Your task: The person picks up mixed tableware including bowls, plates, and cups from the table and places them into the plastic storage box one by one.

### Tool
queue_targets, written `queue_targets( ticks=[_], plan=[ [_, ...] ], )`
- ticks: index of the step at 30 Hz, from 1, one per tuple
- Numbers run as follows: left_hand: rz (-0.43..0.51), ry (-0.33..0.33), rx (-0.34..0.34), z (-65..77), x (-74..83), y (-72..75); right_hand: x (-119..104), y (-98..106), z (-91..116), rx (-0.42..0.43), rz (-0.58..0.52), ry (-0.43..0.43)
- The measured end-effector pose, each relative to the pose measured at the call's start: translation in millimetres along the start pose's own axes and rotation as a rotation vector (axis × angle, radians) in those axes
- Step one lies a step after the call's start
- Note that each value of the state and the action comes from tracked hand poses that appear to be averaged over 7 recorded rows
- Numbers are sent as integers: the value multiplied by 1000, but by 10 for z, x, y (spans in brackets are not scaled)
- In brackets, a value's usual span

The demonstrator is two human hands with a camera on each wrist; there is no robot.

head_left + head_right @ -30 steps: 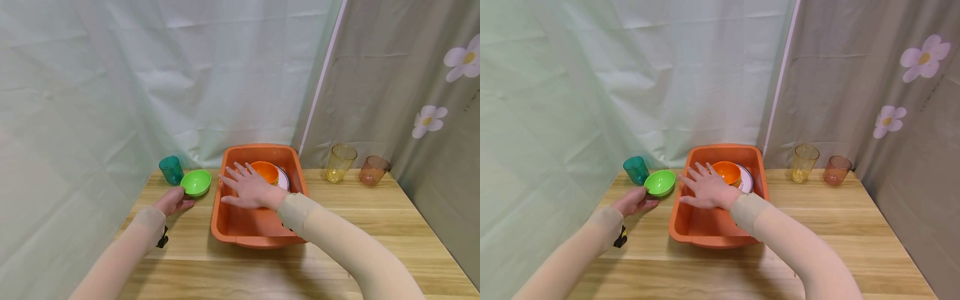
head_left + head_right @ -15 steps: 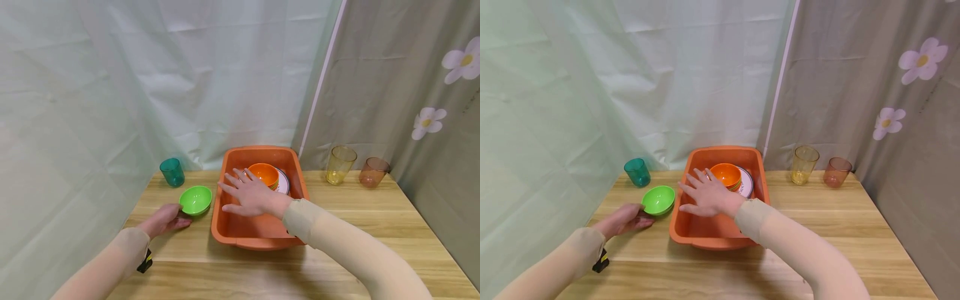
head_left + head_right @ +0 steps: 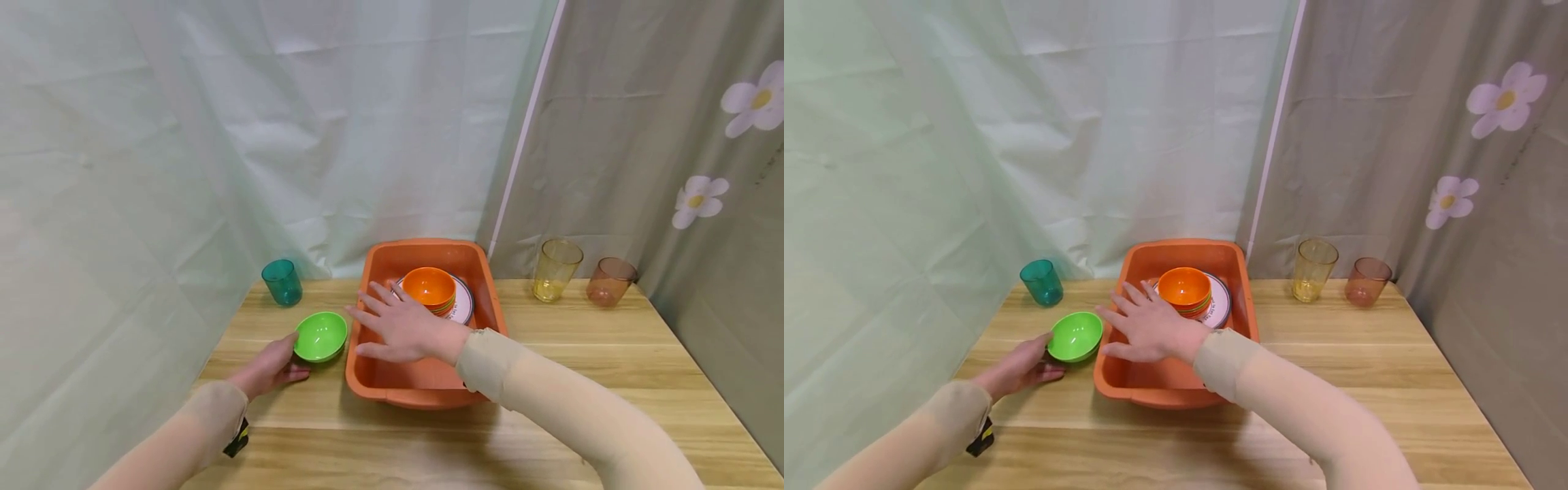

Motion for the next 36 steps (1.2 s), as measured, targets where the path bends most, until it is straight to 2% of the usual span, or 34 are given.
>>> queue_targets(
  ticks=[4,6,10,13,16,19,25,32,36],
  plan=[
    [9,-5,25,-12,-10,-50,-20,-7,-17,4,6,6],
    [27,0,51,-155,-72,1,-22,-11,-20,5,9,9],
    [55,6,57,-148,-64,-6,-15,-20,-16,8,15,11],
    [60,1,27,8,9,-74,-13,-24,-10,6,12,8],
    [101,-4,7,-58,-15,-18,-19,-31,-4,-5,3,4],
    [157,6,19,-78,-27,36,-19,-41,3,-7,-5,2],
    [182,6,8,33,40,32,6,-73,14,-6,-9,-7],
    [200,-7,10,111,112,123,18,-91,39,-12,-22,-7],
    [199,-27,-13,157,153,149,21,-81,61,-3,-26,-2]
  ],
)
Point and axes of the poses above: each hand's wrist, its own z-axis away from the middle knuckle, its own y-axis out of the back of the hand, x = y × z, the point moved 9 cm from there along -z, towards the middle knuckle, and after that the axes turned 14 degrees about y, right-handed, at the moved point
